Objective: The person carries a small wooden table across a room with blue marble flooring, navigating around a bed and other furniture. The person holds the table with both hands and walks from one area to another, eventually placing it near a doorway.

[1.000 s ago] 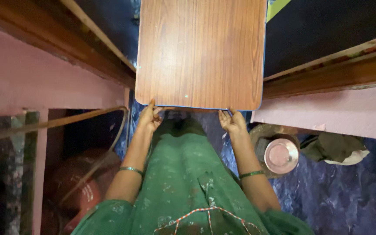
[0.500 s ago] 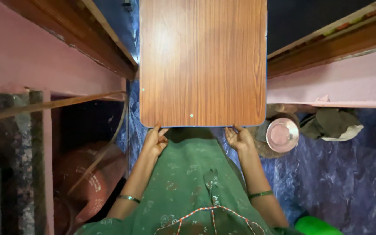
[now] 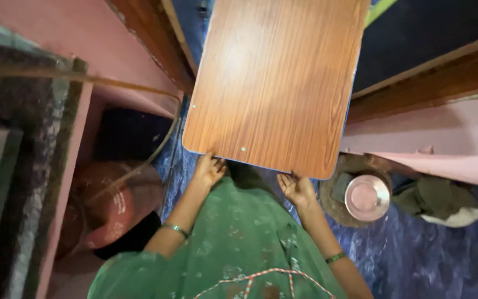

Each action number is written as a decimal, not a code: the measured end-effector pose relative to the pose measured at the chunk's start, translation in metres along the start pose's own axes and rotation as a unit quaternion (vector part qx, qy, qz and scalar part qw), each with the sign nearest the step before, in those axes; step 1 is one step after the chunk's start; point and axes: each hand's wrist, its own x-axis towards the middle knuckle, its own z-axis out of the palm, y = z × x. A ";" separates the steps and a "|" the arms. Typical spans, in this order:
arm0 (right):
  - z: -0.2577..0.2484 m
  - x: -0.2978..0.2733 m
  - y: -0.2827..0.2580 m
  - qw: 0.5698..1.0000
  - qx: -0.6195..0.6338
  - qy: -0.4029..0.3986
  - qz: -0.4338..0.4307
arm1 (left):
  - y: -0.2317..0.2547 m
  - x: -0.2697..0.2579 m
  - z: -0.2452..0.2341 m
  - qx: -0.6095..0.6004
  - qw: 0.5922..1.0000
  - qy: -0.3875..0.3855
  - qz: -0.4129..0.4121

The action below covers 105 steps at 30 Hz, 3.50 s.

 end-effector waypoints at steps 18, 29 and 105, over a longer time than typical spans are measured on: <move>-0.017 0.063 0.037 0.997 0.021 -0.074 -0.018 | -0.080 -0.041 0.067 0.099 0.982 -0.018 0.158; -0.033 0.056 0.010 0.997 0.082 -0.006 0.008 | -0.106 0.007 0.064 0.031 0.999 0.002 0.020; -0.224 -0.136 -0.111 0.441 -0.637 0.333 -0.538 | -0.134 -0.190 -0.006 0.579 0.677 0.221 0.398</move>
